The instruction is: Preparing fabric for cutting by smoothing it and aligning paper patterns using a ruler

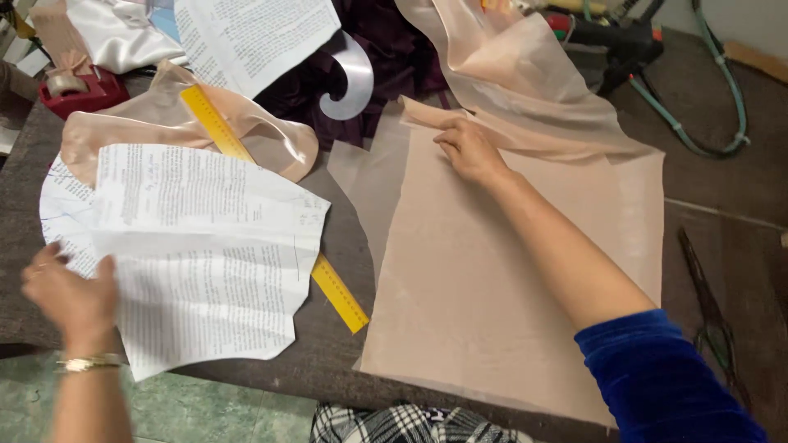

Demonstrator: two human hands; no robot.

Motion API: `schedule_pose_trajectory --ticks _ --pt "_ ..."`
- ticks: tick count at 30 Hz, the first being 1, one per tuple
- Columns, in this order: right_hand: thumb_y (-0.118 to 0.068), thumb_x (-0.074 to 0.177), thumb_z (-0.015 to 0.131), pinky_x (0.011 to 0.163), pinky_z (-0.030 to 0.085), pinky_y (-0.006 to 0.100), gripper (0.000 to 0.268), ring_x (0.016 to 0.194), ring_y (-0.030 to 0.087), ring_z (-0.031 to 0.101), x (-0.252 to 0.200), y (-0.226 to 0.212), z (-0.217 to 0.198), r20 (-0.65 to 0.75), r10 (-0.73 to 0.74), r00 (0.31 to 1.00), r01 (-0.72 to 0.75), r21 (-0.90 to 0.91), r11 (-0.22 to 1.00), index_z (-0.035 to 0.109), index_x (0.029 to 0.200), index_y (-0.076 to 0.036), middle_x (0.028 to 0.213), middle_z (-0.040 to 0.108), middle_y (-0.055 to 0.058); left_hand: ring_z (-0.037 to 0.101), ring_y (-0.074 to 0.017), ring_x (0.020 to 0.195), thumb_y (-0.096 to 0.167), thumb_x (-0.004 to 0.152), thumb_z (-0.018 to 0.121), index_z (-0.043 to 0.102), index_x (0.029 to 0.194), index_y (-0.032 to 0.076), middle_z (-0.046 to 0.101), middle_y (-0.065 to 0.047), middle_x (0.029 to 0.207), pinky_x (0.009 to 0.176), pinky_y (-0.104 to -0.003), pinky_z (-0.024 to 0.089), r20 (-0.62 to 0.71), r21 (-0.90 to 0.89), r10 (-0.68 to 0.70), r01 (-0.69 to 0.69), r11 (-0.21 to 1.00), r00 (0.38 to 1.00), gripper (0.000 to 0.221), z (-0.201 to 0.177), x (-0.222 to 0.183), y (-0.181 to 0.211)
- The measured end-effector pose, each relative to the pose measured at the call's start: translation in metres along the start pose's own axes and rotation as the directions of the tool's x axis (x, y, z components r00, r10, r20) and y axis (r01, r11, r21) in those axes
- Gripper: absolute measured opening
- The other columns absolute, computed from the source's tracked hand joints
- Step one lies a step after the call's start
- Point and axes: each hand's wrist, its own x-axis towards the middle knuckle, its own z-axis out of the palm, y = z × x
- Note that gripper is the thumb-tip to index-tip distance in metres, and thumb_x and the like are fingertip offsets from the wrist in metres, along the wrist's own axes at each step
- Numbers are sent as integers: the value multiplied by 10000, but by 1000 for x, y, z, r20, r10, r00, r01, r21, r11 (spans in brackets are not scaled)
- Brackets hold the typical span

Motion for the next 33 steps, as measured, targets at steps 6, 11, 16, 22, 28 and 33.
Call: schedule_pose_trajectory --ticks 6,11,16,22,28,33 --pt "-147 903 628 829 531 394 167 954 288 640 45 2 5 -46 -138 989 127 -193 973 744 1012 -197 1059 570 43 588 -487 1044 -101 751 582 606 1100 -54 656 -250 956 996 -518 403 504 -491 -160 434 756 849 353 -50 -89 254" --pt "-70 958 475 866 462 374 279 1087 238 580 67 -12 5 242 -449 860 472 -45 880 648 1176 -96 1235 575 30 684 -195 801 191 898 627 673 927 83 678 -59 967 709 -294 610 774 -390 187 222 894 605 121 -65 -133 337" --pt "-37 853 554 884 459 423 319 1127 328 563 86 -1 11 334 -391 858 432 -55 900 609 1155 -121 1283 496 110 634 -272 853 269 873 586 626 916 153 654 -40 940 665 -448 486 748 -362 104 271 892 656 130 -48 -153 326" --pt "-129 875 634 781 470 427 198 967 299 588 81 -22 1 433 -179 883 266 -149 952 612 1071 -115 1151 487 88 640 -277 887 256 875 563 613 917 147 658 -38 968 678 -463 481 746 -328 20 341 881 666 127 -47 -168 320" --pt "-59 868 602 757 475 383 65 864 258 578 82 -6 14 409 -192 892 255 -104 961 645 911 -82 1068 492 69 637 -249 872 294 886 583 619 884 143 646 -18 948 673 -451 487 779 -300 -13 391 870 627 155 -61 -168 325" --pt "-71 897 574 788 478 362 78 867 245 566 80 -6 12 411 -193 891 258 -109 960 643 933 -63 1047 494 70 635 -238 805 406 858 655 596 874 194 588 9 984 596 -471 510 796 -246 16 299 922 606 220 -54 -180 329"
